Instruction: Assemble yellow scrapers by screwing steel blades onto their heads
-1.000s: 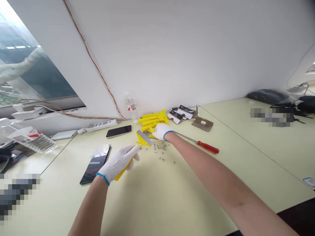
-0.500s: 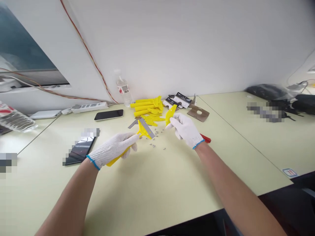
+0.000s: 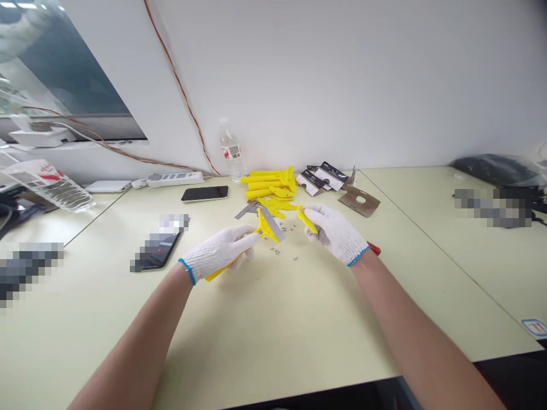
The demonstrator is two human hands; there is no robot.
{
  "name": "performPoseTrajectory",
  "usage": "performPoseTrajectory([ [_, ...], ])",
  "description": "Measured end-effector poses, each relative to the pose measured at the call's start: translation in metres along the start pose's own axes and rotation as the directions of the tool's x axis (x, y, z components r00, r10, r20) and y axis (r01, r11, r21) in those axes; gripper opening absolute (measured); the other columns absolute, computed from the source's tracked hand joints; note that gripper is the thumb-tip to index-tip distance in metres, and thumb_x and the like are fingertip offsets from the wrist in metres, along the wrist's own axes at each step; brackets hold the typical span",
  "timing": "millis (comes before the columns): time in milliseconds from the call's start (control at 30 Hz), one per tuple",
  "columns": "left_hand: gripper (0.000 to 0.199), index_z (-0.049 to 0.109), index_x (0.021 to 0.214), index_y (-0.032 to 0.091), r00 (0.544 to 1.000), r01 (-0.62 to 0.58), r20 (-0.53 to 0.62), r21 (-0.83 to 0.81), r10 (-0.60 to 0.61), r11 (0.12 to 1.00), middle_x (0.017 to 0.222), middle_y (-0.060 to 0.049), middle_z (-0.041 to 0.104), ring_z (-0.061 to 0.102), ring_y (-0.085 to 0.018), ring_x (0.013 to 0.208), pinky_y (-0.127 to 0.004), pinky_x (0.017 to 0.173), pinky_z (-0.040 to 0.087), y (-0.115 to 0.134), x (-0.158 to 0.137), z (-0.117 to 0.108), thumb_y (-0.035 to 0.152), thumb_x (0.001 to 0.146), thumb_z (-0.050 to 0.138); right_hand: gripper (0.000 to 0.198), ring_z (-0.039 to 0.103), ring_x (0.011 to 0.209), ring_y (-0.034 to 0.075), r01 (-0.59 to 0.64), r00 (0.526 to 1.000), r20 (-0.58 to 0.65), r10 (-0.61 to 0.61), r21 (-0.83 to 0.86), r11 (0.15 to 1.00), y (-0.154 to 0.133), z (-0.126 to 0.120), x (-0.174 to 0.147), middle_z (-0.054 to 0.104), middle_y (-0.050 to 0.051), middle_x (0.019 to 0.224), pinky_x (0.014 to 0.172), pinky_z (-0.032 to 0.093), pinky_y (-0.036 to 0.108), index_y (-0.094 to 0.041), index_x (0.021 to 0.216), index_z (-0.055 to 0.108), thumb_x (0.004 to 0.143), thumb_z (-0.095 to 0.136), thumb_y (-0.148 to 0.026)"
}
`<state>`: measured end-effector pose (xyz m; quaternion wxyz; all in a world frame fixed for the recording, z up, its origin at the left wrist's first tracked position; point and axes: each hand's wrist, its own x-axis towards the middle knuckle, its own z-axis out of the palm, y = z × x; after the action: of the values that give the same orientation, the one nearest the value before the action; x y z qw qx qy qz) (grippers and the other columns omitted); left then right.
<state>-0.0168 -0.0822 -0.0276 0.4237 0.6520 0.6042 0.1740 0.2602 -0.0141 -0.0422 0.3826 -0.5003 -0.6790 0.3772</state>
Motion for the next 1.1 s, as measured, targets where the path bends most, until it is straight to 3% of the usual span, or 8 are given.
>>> performPoseTrajectory([
  [167,0.056,0.063,0.132,0.025,0.998,-0.038,0.052,-0.018,0.038,0.999,0.096,-0.004,0.073,0.059,-0.013,0.054,-0.027,0.057,0.051,0.006,0.0,0.008,0.065,0.098,0.046,0.042,0.063,0.113,0.021,-0.036,0.997,0.074,0.037,-0.011,0.999,-0.003,-0.003,-0.006,0.061,0.013,0.129,0.097,0.057,0.04,-0.012,0.136,0.061,0.104,0.062,-0.039],
  [400,0.06,0.061,0.141,0.023,0.995,-0.064,0.081,-0.012,0.065,0.998,0.09,-0.004,0.071,0.056,-0.013,0.053,-0.025,0.053,0.048,0.013,-0.002,0.022,0.062,0.098,0.047,0.034,0.064,0.106,0.017,-0.018,0.994,0.108,0.027,-0.085,0.996,-0.009,-0.004,-0.011,0.063,0.012,0.124,0.094,0.058,0.036,-0.013,0.128,0.065,0.105,0.061,-0.038],
  [567,0.062,0.056,0.15,0.024,0.994,-0.095,0.055,-0.013,0.095,0.995,0.089,-0.004,0.071,0.055,-0.013,0.053,-0.024,0.051,0.047,0.016,-0.002,0.033,0.057,0.098,0.048,0.031,0.065,0.099,0.016,0.023,0.997,0.072,-0.014,-0.127,0.992,-0.01,0.012,-0.015,0.069,0.013,0.112,0.086,0.057,0.026,-0.013,0.12,0.071,0.094,0.074,-0.028],
  [733,0.066,0.047,0.158,0.027,0.995,-0.065,0.077,0.01,0.064,0.998,0.088,-0.003,0.072,0.057,-0.013,0.054,-0.025,0.051,0.047,0.02,-0.002,0.04,0.058,0.099,0.047,0.035,0.067,0.096,0.015,0.017,0.999,0.053,-0.008,-0.171,0.985,-0.014,0.015,-0.019,0.071,0.012,0.11,0.076,0.054,0.021,-0.012,0.122,0.071,0.09,0.072,-0.026],
  [933,0.07,0.041,0.162,0.03,0.994,-0.074,0.078,0.019,0.072,0.997,0.086,-0.002,0.071,0.057,-0.014,0.054,-0.024,0.05,0.046,0.022,-0.002,0.042,0.06,0.1,0.047,0.028,0.066,0.084,0.017,-0.026,0.998,0.051,0.038,-0.211,0.977,-0.031,0.016,-0.022,0.071,0.011,0.103,0.067,0.054,0.024,-0.015,0.111,0.071,0.086,0.071,-0.028],
  [1100,0.073,0.04,0.163,0.028,0.995,-0.064,0.071,-0.005,0.064,0.998,0.086,-0.002,0.07,0.056,-0.013,0.053,-0.024,0.049,0.045,0.023,-0.002,0.042,0.06,0.099,0.048,0.026,0.066,0.083,0.019,-0.039,0.997,0.061,0.051,-0.191,0.981,-0.035,0.019,-0.023,0.07,0.01,0.097,0.068,0.055,0.026,-0.018,0.106,0.071,0.085,0.071,-0.032],
])
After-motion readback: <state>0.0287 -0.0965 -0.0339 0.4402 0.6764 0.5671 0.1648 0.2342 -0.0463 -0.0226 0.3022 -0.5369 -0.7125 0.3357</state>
